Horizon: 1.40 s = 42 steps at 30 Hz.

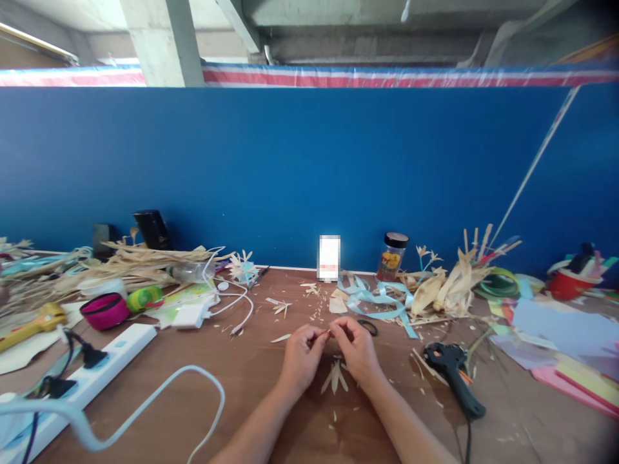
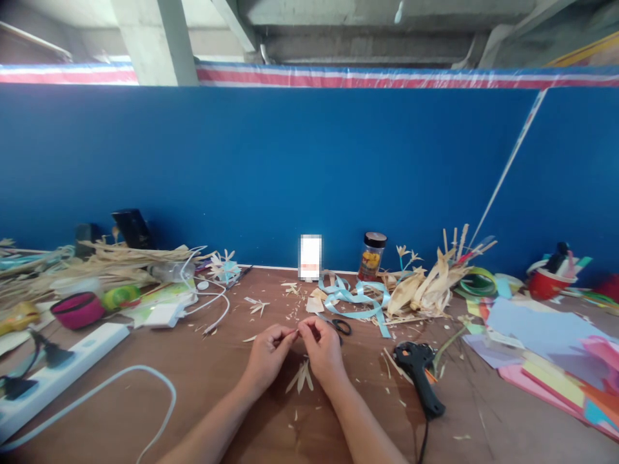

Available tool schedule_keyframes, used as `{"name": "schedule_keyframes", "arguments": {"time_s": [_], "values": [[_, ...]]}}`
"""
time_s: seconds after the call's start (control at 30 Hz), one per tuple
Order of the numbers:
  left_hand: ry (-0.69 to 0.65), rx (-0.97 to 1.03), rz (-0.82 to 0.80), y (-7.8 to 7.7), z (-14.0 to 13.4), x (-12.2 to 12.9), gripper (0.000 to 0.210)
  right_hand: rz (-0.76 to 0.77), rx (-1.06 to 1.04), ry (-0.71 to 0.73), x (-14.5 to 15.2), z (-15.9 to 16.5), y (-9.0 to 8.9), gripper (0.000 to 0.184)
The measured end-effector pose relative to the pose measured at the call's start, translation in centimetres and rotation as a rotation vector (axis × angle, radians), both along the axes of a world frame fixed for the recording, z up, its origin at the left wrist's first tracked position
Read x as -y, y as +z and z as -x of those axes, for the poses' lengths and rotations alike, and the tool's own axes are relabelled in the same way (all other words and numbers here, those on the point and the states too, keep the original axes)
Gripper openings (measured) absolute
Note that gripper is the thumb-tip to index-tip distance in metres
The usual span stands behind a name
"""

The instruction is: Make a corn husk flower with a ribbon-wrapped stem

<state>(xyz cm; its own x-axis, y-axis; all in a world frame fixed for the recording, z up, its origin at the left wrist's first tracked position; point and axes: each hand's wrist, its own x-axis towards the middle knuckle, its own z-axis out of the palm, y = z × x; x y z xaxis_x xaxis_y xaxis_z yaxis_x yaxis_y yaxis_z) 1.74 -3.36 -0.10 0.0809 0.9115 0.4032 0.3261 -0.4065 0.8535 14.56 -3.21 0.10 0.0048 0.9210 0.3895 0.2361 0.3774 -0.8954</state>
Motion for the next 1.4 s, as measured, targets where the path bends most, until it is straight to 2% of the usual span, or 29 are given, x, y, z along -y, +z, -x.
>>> {"name": "schedule_keyframes", "arguments": {"time_s": [0.23,0.6,0.83,1.17,1.4], "values": [[-0.039,0.007,-0.006,0.1,-0.2,0.1,0.023,0.0,-0.025,-0.08,-0.4,-0.1,-0.7,0.022],[-0.033,-0.168,-0.042,0.1,-0.4,0.7,0.029,-0.065,0.104,-0.253,-0.1,-0.4,-0.5,0.026],[-0.02,-0.128,-0.068,0.2,-0.7,1.0,0.028,-0.03,0.064,-0.25,-0.5,-0.5,-0.7,0.03],[0.028,0.137,0.106,0.0,-0.2,-0.1,0.021,-0.049,0.047,-0.237,-0.5,-0.5,-0.6,0.026],[0.03,0.045,0.057,0.0,-0.1,-0.1,0.02,-0.039,-0.014,-0.171,-0.3,-0.3,-0.3,0.024]]}}
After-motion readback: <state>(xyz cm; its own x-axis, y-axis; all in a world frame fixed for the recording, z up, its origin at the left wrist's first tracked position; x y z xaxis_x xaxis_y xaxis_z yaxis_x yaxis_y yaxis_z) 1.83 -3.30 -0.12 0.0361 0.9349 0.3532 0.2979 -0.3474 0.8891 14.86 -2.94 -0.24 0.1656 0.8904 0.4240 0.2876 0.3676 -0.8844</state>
